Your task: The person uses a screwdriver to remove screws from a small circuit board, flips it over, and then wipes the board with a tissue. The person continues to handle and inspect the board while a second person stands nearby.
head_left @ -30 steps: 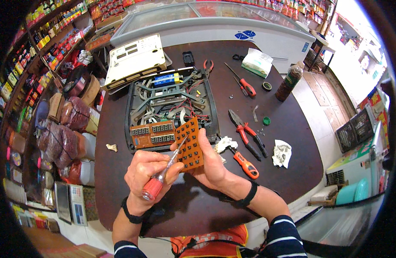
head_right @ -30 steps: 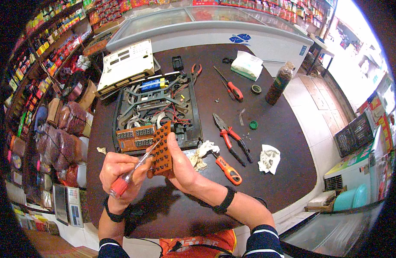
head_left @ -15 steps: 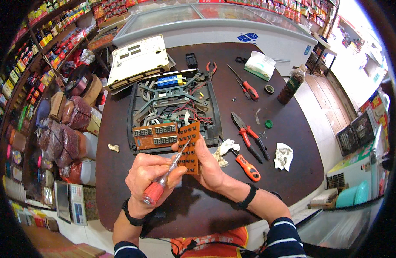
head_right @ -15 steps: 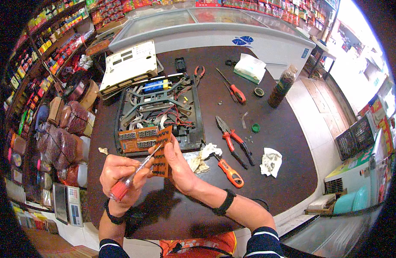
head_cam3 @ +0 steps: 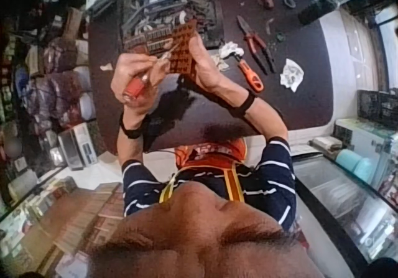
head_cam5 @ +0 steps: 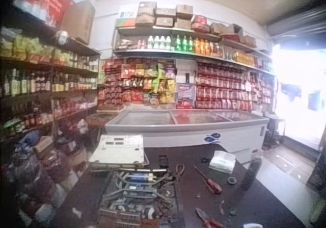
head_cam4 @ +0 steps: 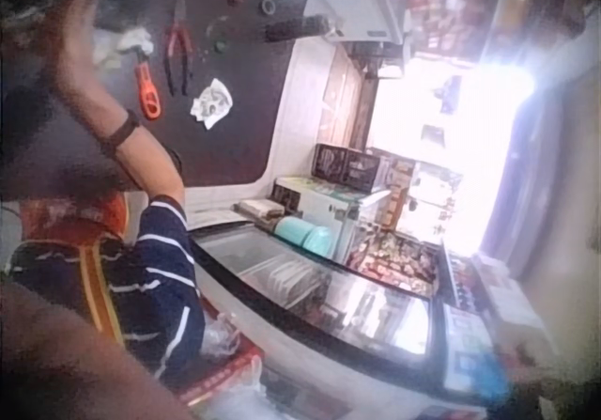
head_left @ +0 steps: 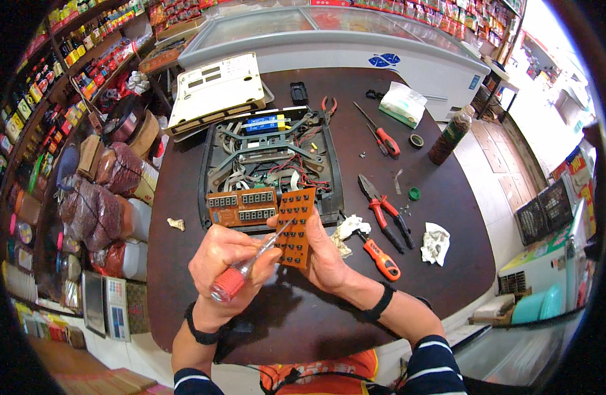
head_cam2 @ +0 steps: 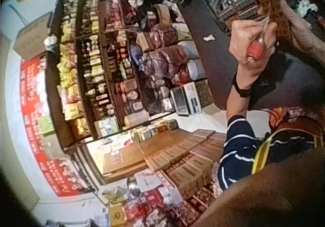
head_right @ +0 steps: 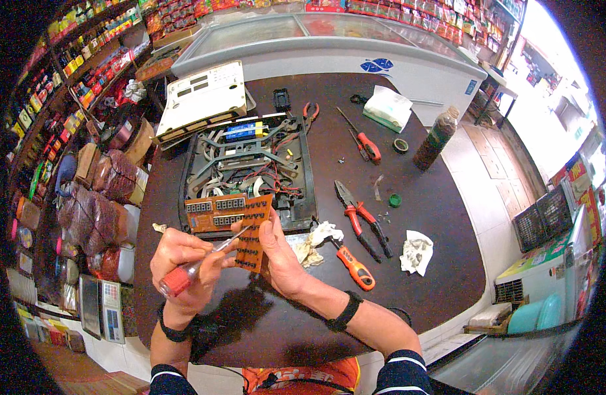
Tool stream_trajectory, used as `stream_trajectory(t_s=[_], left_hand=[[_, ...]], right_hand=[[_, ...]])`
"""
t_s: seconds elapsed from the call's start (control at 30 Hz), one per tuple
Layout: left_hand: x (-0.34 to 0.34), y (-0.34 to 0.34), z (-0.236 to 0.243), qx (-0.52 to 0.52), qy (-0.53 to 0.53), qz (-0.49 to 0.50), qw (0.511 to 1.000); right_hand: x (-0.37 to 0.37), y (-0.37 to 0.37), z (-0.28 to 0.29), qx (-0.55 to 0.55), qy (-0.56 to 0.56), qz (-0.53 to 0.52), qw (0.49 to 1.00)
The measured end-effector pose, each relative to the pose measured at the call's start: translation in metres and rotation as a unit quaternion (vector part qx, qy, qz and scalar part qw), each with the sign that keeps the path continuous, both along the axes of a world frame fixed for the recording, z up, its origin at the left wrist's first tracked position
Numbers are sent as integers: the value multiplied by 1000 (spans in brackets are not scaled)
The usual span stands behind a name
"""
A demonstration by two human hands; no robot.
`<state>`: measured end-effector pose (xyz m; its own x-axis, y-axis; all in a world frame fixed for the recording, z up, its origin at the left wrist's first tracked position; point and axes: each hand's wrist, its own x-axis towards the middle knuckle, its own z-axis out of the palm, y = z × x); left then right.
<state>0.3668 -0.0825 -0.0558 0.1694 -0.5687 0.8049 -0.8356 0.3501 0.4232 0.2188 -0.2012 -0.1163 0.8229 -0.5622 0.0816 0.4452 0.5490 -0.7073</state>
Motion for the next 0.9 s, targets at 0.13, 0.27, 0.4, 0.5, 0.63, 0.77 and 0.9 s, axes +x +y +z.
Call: stream_trajectory(t_s=[0.13, 0.27, 0.4, 0.5, 0.63, 0.77, 0.9], left_hand=[[0, -1, -3, -33, 95, -18, 995], [-1, -5, -6, -35, 73, -22, 996], [4, 1, 1, -7, 37, -13, 999], [4, 3, 6, -14, 29, -5, 999], [2, -2, 5, -27, 72, -19, 997], [7, 1, 8, -3, 16, -20, 1000], [8, 2, 7, -9, 74, -56, 996]], right_hand=[[-2, 0, 0, -12, 14, 1, 1000], [0, 3, -1, -25, 12, -1, 1000], [0, 5, -1, -38, 12, -1, 999], [-2, 2, 0, -18, 5, 13, 1000], [0, 4, -1, -31, 7, 7, 999], [1, 0, -4, -16, -3, 18, 1000], [2, -4, -8, -1, -10, 40, 999]])
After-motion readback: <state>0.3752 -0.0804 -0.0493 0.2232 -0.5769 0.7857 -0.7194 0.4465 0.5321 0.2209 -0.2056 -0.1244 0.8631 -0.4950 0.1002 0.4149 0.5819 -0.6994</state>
